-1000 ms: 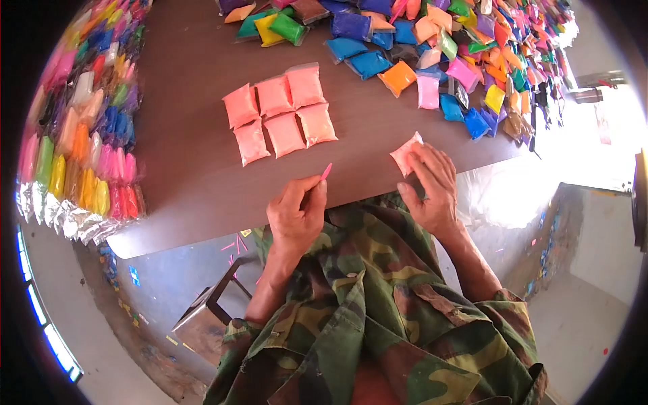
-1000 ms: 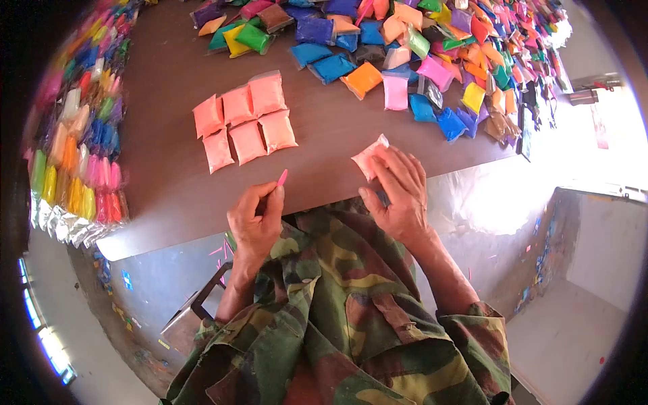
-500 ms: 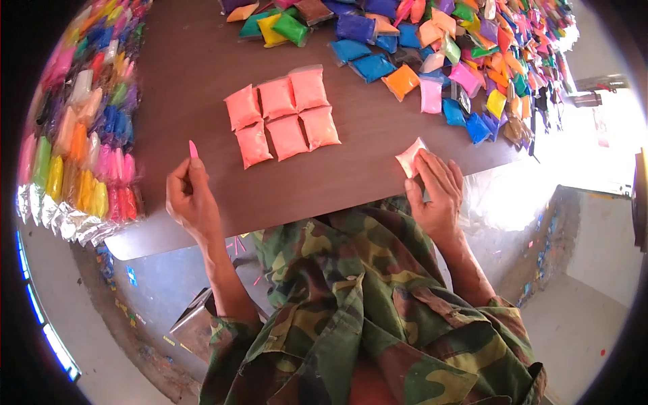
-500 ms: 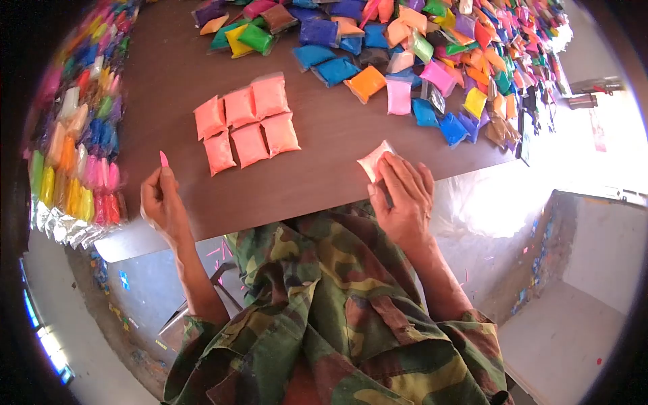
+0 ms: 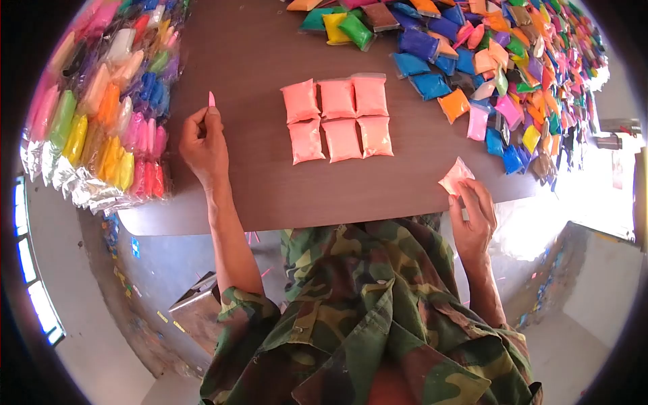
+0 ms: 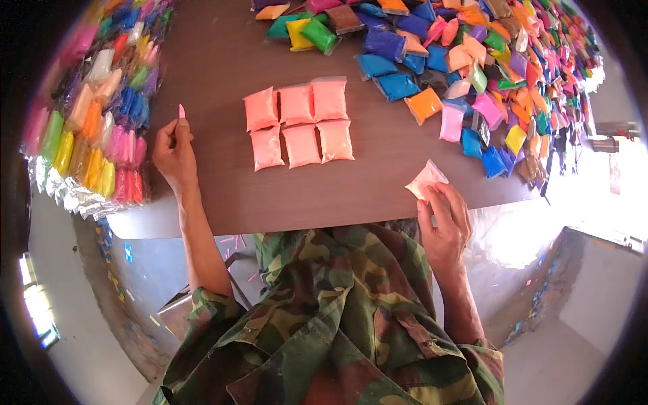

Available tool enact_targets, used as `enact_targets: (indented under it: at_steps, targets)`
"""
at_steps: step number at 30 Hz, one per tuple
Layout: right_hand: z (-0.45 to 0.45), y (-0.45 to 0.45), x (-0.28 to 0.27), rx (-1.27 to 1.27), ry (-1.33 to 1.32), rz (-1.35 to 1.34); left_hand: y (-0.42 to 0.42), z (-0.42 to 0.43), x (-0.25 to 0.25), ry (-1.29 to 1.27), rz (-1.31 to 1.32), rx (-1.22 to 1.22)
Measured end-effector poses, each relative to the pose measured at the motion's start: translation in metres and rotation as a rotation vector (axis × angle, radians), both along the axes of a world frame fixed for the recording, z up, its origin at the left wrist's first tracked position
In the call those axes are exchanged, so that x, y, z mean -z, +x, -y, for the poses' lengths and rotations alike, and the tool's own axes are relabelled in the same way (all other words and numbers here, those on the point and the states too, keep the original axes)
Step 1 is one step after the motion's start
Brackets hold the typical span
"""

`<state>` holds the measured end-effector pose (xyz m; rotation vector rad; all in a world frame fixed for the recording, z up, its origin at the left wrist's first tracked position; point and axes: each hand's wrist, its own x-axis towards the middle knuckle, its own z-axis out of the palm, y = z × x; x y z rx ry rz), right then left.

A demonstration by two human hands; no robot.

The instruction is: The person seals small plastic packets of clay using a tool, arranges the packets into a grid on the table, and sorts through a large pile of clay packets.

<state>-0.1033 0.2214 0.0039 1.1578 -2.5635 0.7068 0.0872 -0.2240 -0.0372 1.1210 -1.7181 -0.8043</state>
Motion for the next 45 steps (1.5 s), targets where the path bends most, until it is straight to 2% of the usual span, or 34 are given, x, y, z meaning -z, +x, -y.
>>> enact_targets:
  at_steps: [7, 13, 19, 32, 45]
  targets:
    - [0.030, 0.004, -0.007, -0.011, -0.207, 0.128, -0.001, 0.000, -0.001, -0.024, 0.015, 0.020]
    - [0.118, 0.033, -0.024, -0.406, -0.253, 0.106, -0.002, 0.003, 0.000, 0.021, -0.031, 0.011]
    - [0.192, 0.047, 0.004, -0.698, -0.361, 0.090, -0.003, 0.002, -0.002, 0.034, -0.086, 0.017]
    - [0.210, 0.038, 0.016, -0.715, -0.238, -0.006, -0.003, -0.003, -0.014, 0.136, -0.013, 0.011]
    - [0.200, 0.046, -0.011, -0.641, -0.241, 0.144, -0.002, -0.001, -0.009, 0.100, -0.007, -0.005]
